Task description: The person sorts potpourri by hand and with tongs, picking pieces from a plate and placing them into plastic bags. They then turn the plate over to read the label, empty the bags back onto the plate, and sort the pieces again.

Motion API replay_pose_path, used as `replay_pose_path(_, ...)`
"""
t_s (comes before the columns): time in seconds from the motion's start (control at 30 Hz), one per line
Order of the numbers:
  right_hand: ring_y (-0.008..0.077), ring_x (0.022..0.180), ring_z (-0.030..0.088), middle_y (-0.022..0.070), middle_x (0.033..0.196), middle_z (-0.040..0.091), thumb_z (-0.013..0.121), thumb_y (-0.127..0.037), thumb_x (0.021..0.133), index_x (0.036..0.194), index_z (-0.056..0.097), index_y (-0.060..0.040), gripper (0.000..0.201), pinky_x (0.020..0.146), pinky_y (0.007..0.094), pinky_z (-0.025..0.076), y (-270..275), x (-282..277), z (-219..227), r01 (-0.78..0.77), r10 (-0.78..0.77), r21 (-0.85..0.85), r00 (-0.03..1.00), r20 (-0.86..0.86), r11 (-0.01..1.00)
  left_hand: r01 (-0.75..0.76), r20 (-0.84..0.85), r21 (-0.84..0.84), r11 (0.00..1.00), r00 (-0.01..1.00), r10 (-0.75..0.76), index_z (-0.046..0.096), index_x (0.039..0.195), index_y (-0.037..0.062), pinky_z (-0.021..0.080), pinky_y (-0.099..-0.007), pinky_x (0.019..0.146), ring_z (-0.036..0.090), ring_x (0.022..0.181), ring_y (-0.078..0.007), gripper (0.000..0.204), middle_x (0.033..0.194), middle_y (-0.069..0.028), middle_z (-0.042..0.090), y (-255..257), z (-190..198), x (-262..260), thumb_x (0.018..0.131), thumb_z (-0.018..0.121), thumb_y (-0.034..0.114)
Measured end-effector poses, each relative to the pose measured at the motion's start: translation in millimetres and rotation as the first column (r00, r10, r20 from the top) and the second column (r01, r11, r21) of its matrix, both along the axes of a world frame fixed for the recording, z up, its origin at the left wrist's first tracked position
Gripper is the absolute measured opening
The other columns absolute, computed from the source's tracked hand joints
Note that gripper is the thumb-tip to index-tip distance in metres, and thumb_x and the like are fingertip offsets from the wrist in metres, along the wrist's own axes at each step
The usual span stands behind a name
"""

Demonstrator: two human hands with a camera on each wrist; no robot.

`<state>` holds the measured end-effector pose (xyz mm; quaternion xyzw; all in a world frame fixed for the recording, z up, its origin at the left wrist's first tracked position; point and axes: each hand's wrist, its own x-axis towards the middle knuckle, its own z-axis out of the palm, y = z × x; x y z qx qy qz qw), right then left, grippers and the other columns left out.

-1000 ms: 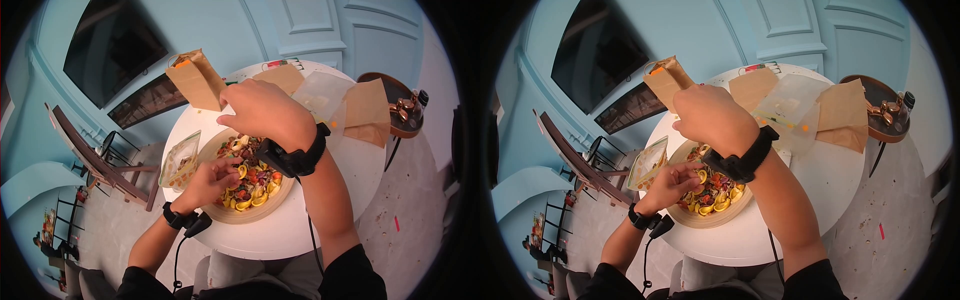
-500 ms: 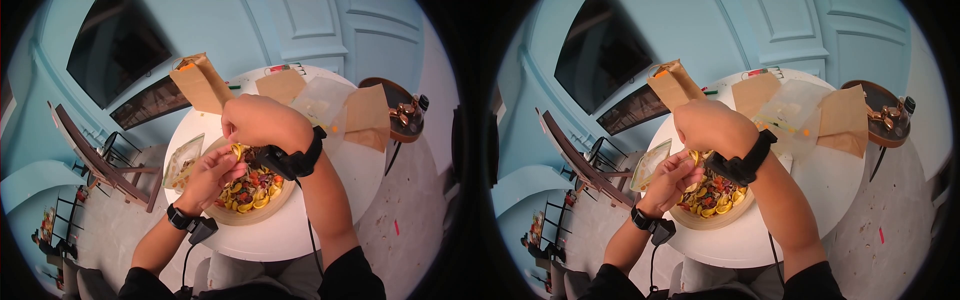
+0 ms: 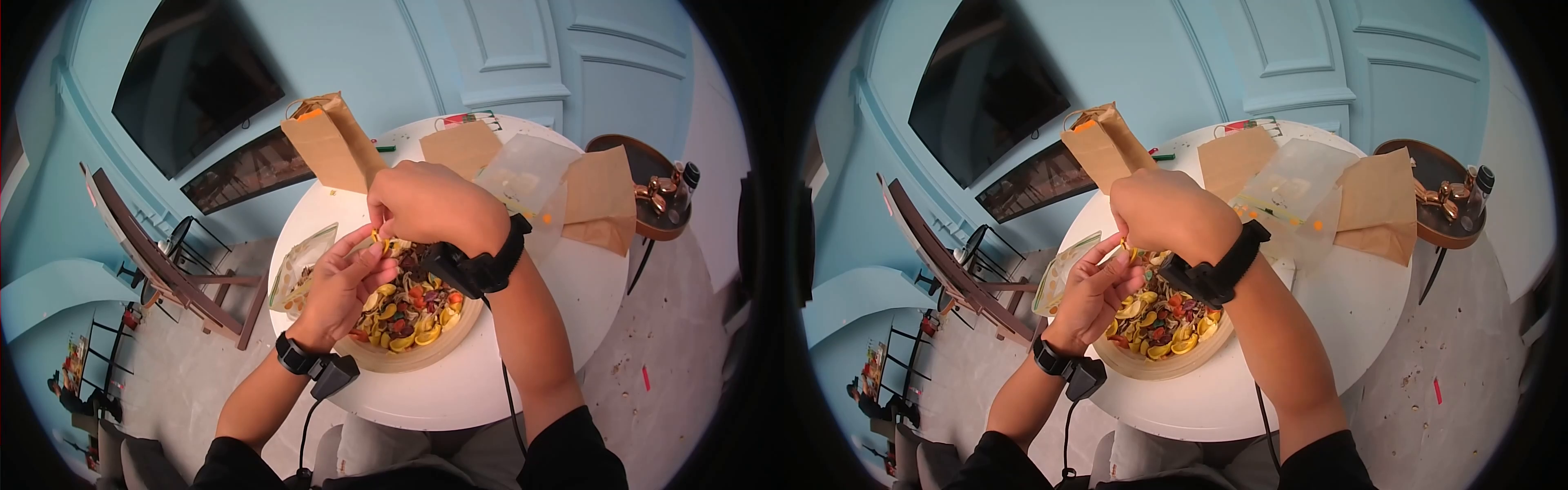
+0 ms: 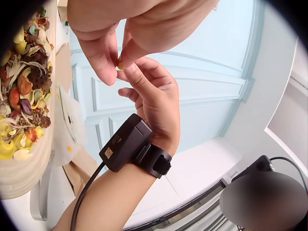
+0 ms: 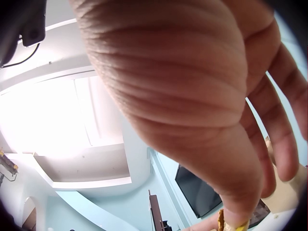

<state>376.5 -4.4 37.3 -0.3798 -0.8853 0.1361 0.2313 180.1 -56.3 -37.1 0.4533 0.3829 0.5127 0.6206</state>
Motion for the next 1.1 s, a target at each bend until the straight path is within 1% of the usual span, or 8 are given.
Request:
replay_pose_path(0.37,0.0299,0.080,0.072,0.0112,0.081,0.073,0.078,-0.013,0.074,0.079,0.071,-0.0075,0.010,0.071,0.0400,0.056,4.2,2.0,-3.7,-0.037,0.035,-0.018,0.993,-0.114,0.999,0.022,-0.021,-0.015,1.000,1.000,-0.022,0.051,0.140,0.0044,0.061,-0.0254,0.078,0.069,0.086,-0.0135,0.040,0.106,-0.0071,0.068,0.5,0.8,-0.6,0.102,0.062,0.012)
replay_pose_path(0.57,0.0306,0.080,0.072,0.0127,0.080,0.073,0.075,-0.012,0.076,0.079,0.070,-0.0070,0.008,0.070,0.0397,0.056,6.2,6.7,-1.9,0.004,-0.006,-0.023,0.996,-0.093,1.000,-0.013,-0.206,-0.033,0.999,0.978,0.006,0.053,0.140,0.0041,0.056,-0.0251,0.072,0.068,0.089,-0.0118,0.043,0.105,-0.0028,0.067,-4.6,-3.0,-0.9,0.101,0.066,0.017)
replay_pose_path(0.67,0.0314,0.080,0.072,0.0132,0.079,0.073,0.075,-0.012,0.077,0.080,0.071,-0.0065,0.008,0.071,0.0395,0.056,6.2,5.8,-1.2,-0.007,0.004,-0.033,0.996,-0.091,0.999,-0.032,-0.271,0.085,0.996,0.961,0.054,0.058,0.134,0.0035,0.051,-0.0243,0.068,0.066,0.089,-0.0100,0.038,0.108,-0.0026,0.068,-2.6,-2.8,-1.9,0.101,0.066,0.018)
replay_pose_path(0.87,0.0320,0.085,0.072,0.0144,0.086,0.073,0.080,-0.019,0.078,0.090,0.072,-0.0054,0.020,0.075,0.0401,0.056,1.5,3.2,2.7,-0.066,0.061,-0.047,0.993,-0.104,0.997,-0.042,-0.335,0.159,0.986,0.938,0.094,0.068,0.121,0.0013,0.048,-0.0226,0.062,0.062,0.074,-0.0075,0.028,0.093,-0.0017,0.070,-5.9,8.5,-8.2,0.100,0.068,0.019)
replay_pose_path(0.93,0.0319,0.088,0.071,0.0147,0.090,0.073,0.081,-0.022,0.079,0.096,0.071,-0.0054,0.027,0.078,0.0405,0.056,-2.8,4.4,4.8,-0.055,0.046,-0.064,0.991,-0.126,0.996,-0.166,-0.604,0.371,0.914,0.704,0.373,0.071,0.113,-0.0006,0.045,-0.0212,0.058,0.059,0.067,-0.0060,0.025,0.084,-0.0006,0.069,-16.0,27.7,-7.2,0.099,0.069,0.019)
replay_pose_path(1.0,0.0296,0.085,0.071,0.0139,0.092,0.073,0.080,-0.029,0.081,0.107,0.070,-0.0042,0.037,0.076,0.0388,0.055,-3.2,6.8,4.0,-0.035,0.027,-0.064,0.992,-0.121,0.997,-0.071,-0.523,0.816,0.574,0.332,0.785,0.076,0.096,0.0015,0.049,-0.0283,0.059,0.060,0.057,-0.0162,0.013,0.073,-0.0067,0.068,-14.5,31.1,-23.6,0.092,0.073,0.014)
replay_pose_path(1.07,0.0300,0.087,0.071,0.0139,0.093,0.073,0.080,-0.030,0.081,0.109,0.070,-0.0041,0.040,0.077,0.0391,0.055,-3.3,8.1,4.8,-0.003,-0.003,-0.057,0.994,-0.112,0.998,0.155,-0.504,0.848,0.506,-0.055,0.862,0.075,0.101,0.0035,0.051,-0.0361,0.062,0.064,0.065,-0.0288,0.015,0.080,-0.0119,0.066,-20.5,48.9,-40.3,0.087,0.072,0.006)
replay_pose_path(1.1,0.0315,0.090,0.071,0.0144,0.093,0.073,0.081,-0.029,0.081,0.107,0.069,-0.0045,0.038,0.079,0.0403,0.056,-3.7,8.3,5.2,0.018,-0.024,-0.050,0.994,-0.105,0.999,0.185,-0.522,0.822,0.539,-0.134,0.842,0.074,0.103,0.0036,0.051,-0.0383,0.064,0.064,0.068,-0.0315,0.018,0.084,-0.0126,0.065,-22.0,51.5,-48.5,0.086,0.071,0.004)
